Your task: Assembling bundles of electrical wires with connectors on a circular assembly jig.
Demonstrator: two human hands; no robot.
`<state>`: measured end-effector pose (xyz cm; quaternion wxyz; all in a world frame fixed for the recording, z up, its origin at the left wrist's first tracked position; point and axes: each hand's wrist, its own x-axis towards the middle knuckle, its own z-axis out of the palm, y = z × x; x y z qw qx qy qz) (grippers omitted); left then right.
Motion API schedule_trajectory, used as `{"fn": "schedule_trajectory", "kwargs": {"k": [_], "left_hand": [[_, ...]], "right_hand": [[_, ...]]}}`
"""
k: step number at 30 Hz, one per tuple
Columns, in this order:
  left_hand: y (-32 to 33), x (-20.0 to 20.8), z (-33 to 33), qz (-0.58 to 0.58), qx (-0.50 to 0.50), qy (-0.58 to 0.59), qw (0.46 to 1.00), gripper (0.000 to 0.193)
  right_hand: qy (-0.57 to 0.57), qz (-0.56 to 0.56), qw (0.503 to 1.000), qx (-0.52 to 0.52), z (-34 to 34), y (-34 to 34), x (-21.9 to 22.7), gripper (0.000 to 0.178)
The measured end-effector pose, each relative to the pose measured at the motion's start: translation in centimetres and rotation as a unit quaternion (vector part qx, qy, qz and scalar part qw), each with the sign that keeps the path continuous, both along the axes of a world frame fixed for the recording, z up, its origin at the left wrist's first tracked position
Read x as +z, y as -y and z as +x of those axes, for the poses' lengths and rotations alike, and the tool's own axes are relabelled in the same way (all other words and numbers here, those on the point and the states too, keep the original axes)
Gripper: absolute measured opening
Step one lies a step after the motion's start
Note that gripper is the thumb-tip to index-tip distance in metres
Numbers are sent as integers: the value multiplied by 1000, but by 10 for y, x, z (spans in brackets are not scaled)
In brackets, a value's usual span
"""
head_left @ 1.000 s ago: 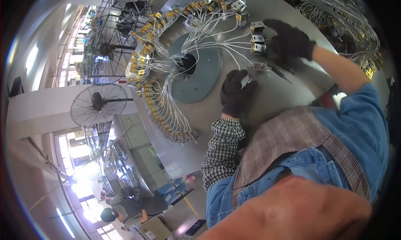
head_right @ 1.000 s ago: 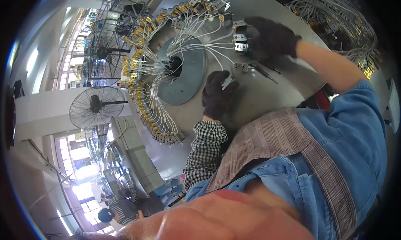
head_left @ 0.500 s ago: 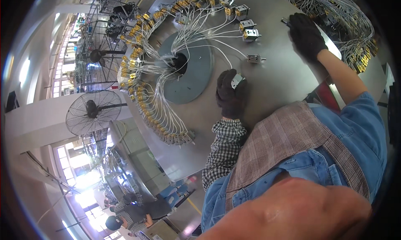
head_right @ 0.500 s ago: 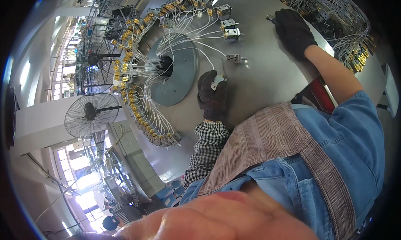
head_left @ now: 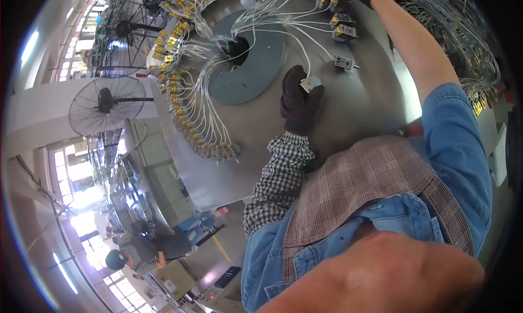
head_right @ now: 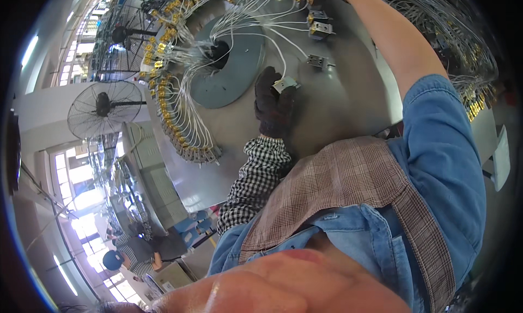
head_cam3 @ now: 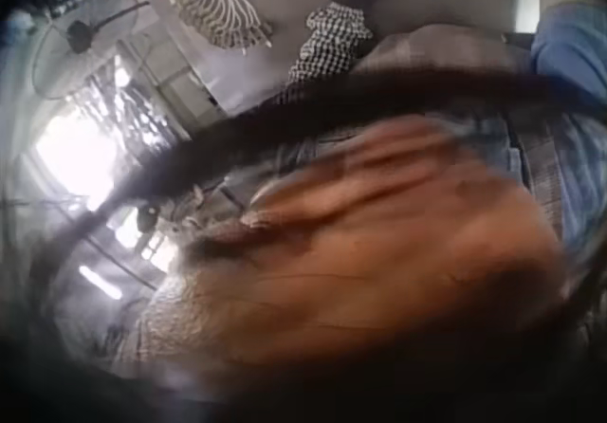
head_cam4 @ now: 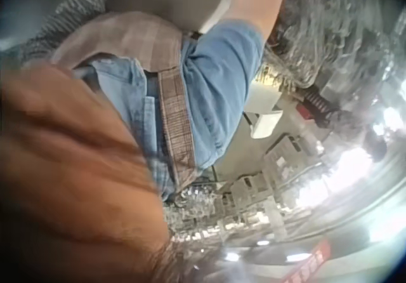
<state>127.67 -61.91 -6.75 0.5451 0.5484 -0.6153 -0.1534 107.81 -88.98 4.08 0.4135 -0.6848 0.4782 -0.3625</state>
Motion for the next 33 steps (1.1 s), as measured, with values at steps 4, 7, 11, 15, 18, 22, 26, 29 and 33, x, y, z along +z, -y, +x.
{"fn": "schedule_trajectory", "kwargs": {"k": [4,7,11,15,18,22,26,29,33], "left_hand": [[5,-15,7,-29,-5,-4,1000,62],[5,-12,-1,16,-14,-108,994,57],[5,-3,9,-46,-11,-154,987,45],[-8,-3,4,32,-29,-208,977,43],[-26,1,2,37,-22,-230,972,46],[-59,10,2,74,-23,-255,964,58],[-74,27,-14,-16,53,176,983,83],[-75,29,-21,15,80,193,978,86],[-74,21,-14,57,71,170,981,95]], "right_hand": [[-184,27,971,152,-3,-44,-1,63],[-190,-59,962,187,-31,-69,-28,49],[-169,-137,973,73,-44,-75,-22,49],[-298,-122,940,111,-41,-103,-16,48],[-239,-113,961,79,-53,-116,-11,44],[-229,-110,958,133,-48,-139,-23,45],[-256,-105,949,153,-43,-148,-32,43],[-278,-18,928,246,-41,-148,-34,49],[-272,13,909,317,-38,-155,-14,87]]}}
